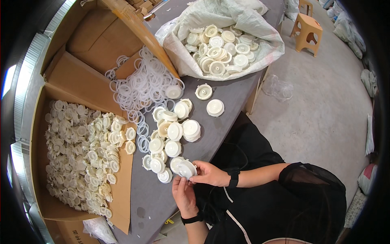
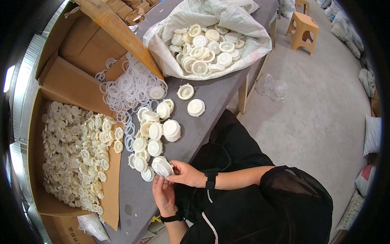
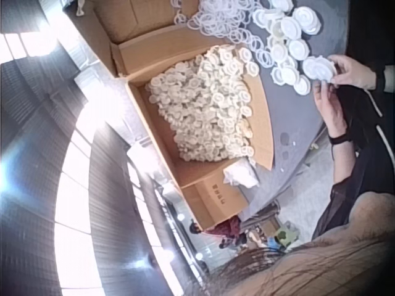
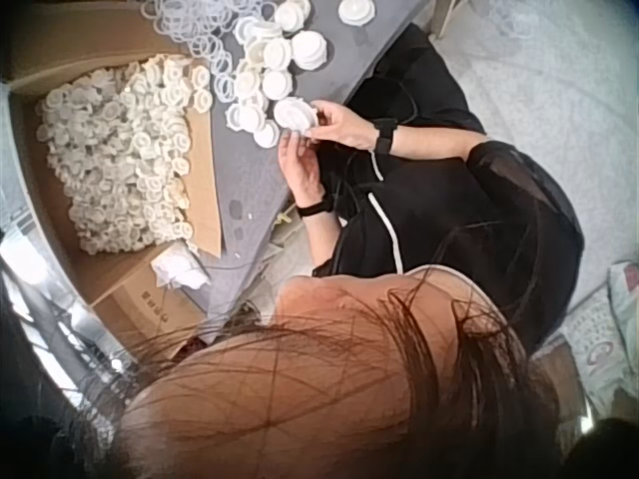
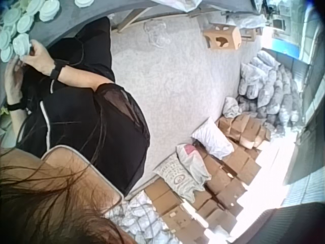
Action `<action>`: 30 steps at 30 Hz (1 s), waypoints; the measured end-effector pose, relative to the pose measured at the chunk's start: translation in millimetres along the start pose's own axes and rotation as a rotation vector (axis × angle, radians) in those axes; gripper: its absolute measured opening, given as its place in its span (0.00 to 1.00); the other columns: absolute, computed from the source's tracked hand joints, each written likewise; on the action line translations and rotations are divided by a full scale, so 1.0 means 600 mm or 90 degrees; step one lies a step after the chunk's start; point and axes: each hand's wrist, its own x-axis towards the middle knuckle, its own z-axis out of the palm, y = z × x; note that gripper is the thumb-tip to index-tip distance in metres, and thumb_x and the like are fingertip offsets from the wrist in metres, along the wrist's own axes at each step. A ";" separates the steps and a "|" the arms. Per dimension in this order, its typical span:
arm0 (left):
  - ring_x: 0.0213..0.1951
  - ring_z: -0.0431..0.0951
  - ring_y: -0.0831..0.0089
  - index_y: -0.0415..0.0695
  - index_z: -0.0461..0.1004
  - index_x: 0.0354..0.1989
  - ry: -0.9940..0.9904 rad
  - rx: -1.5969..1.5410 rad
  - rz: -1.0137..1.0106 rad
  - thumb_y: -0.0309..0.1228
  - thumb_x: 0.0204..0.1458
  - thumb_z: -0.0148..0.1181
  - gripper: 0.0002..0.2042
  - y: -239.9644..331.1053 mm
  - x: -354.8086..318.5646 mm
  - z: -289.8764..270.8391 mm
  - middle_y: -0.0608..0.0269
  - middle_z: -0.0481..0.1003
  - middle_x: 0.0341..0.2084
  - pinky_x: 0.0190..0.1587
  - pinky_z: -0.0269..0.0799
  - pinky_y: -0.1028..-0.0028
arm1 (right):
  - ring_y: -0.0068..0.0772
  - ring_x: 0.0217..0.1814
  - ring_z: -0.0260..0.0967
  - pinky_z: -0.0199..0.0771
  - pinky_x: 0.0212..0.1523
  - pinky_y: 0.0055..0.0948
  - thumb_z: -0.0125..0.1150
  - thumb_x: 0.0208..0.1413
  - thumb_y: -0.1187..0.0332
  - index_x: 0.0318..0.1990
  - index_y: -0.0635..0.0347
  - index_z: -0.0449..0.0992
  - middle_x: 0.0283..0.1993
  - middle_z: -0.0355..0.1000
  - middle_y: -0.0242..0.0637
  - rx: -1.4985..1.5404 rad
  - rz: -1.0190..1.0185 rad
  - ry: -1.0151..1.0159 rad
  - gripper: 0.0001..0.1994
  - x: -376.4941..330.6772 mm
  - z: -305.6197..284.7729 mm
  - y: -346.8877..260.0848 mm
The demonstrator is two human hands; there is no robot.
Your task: Manually inserting plastic sealing rings into plastic container lids at a workstation.
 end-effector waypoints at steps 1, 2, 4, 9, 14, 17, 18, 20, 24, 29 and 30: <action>0.30 0.68 0.75 0.39 0.67 0.34 0.000 0.000 0.000 0.25 0.46 0.52 0.07 0.000 0.000 -0.002 0.62 0.70 0.29 0.32 0.63 0.77 | 0.20 0.37 0.64 0.66 0.40 0.22 0.54 0.48 0.76 0.43 0.63 0.61 0.37 0.64 0.32 0.000 0.000 0.000 0.14 0.000 0.002 -0.003; 0.29 0.68 0.76 0.38 0.67 0.33 -0.018 -0.007 -0.011 0.25 0.46 0.53 0.06 -0.001 0.000 -0.005 0.62 0.70 0.28 0.32 0.63 0.77 | 0.18 0.35 0.63 0.66 0.37 0.20 0.54 0.48 0.75 0.42 0.63 0.61 0.35 0.64 0.30 -0.012 -0.002 0.004 0.13 -0.001 0.005 -0.008; 0.27 0.67 0.76 0.38 0.68 0.32 -0.036 -0.013 -0.022 0.25 0.46 0.53 0.06 -0.005 -0.001 -0.008 0.62 0.70 0.27 0.31 0.62 0.78 | 0.16 0.33 0.62 0.66 0.35 0.19 0.54 0.47 0.75 0.40 0.62 0.61 0.32 0.64 0.29 -0.024 -0.005 0.009 0.12 -0.001 0.007 -0.013; 0.25 0.66 0.77 0.39 0.67 0.29 -0.011 0.030 0.048 0.25 0.47 0.51 0.04 -0.020 -0.006 -0.006 0.63 0.70 0.24 0.31 0.61 0.77 | 0.18 0.35 0.64 0.67 0.37 0.20 0.54 0.48 0.74 0.39 0.63 0.62 0.33 0.65 0.30 -0.041 -0.003 0.015 0.11 0.000 0.001 -0.012; 0.23 0.66 0.76 0.42 0.66 0.26 0.029 -0.052 0.060 0.27 0.48 0.51 0.03 -0.012 -0.015 0.032 0.64 0.69 0.21 0.28 0.62 0.78 | 0.18 0.28 0.63 0.65 0.32 0.19 0.52 0.50 0.72 0.36 0.62 0.64 0.28 0.65 0.30 0.014 0.006 0.020 0.07 -0.003 0.002 -0.016; 0.17 0.62 0.81 0.40 0.65 0.30 -0.028 -0.119 0.037 0.28 0.49 0.49 0.05 -0.023 -0.009 0.004 0.65 0.69 0.21 0.21 0.58 0.82 | 0.18 0.25 0.61 0.62 0.27 0.17 0.50 0.52 0.68 0.35 0.61 0.65 0.27 0.64 0.29 0.075 0.024 0.017 0.07 -0.005 -0.006 -0.009; 0.14 0.60 0.83 0.38 0.65 0.34 -0.078 -0.166 0.025 0.29 0.49 0.48 0.08 -0.028 -0.007 -0.011 0.65 0.69 0.21 0.16 0.56 0.85 | 0.17 0.23 0.60 0.60 0.25 0.16 0.48 0.53 0.66 0.35 0.61 0.65 0.27 0.64 0.29 0.122 0.036 0.009 0.07 -0.005 -0.007 -0.008; 0.11 0.57 0.85 0.38 0.65 0.34 -0.064 -0.173 0.025 0.30 0.49 0.47 0.09 -0.025 -0.011 -0.001 0.66 0.69 0.20 0.13 0.52 0.86 | 0.17 0.22 0.60 0.60 0.24 0.16 0.47 0.54 0.64 0.34 0.61 0.66 0.26 0.64 0.29 0.129 0.044 0.004 0.09 -0.005 -0.006 -0.011; 0.09 0.55 0.85 0.41 0.64 0.34 -0.022 -0.168 -0.016 0.29 0.49 0.46 0.06 -0.011 -0.015 0.011 0.64 0.68 0.21 0.11 0.49 0.86 | 0.14 0.17 0.54 0.57 0.19 0.13 0.44 0.55 0.59 0.32 0.62 0.69 0.22 0.64 0.26 0.108 0.067 -0.009 0.14 -0.010 -0.003 -0.023; 0.10 0.57 0.86 0.40 0.65 0.33 -0.018 -0.012 -0.008 0.29 0.49 0.46 0.07 0.020 -0.017 0.031 0.64 0.69 0.20 0.10 0.49 0.87 | 0.13 0.14 0.54 0.54 0.14 0.12 0.44 0.55 0.57 0.28 0.61 0.70 0.18 0.63 0.25 0.046 0.108 0.011 0.16 -0.014 0.007 -0.045; 0.10 0.57 0.86 0.40 0.66 0.32 -0.047 0.047 -0.012 0.29 0.50 0.46 0.06 0.025 -0.015 0.030 0.65 0.69 0.19 0.10 0.49 0.87 | 0.13 0.13 0.55 0.53 0.12 0.13 0.45 0.55 0.58 0.26 0.60 0.71 0.16 0.63 0.25 0.029 0.114 0.006 0.16 -0.013 0.007 -0.047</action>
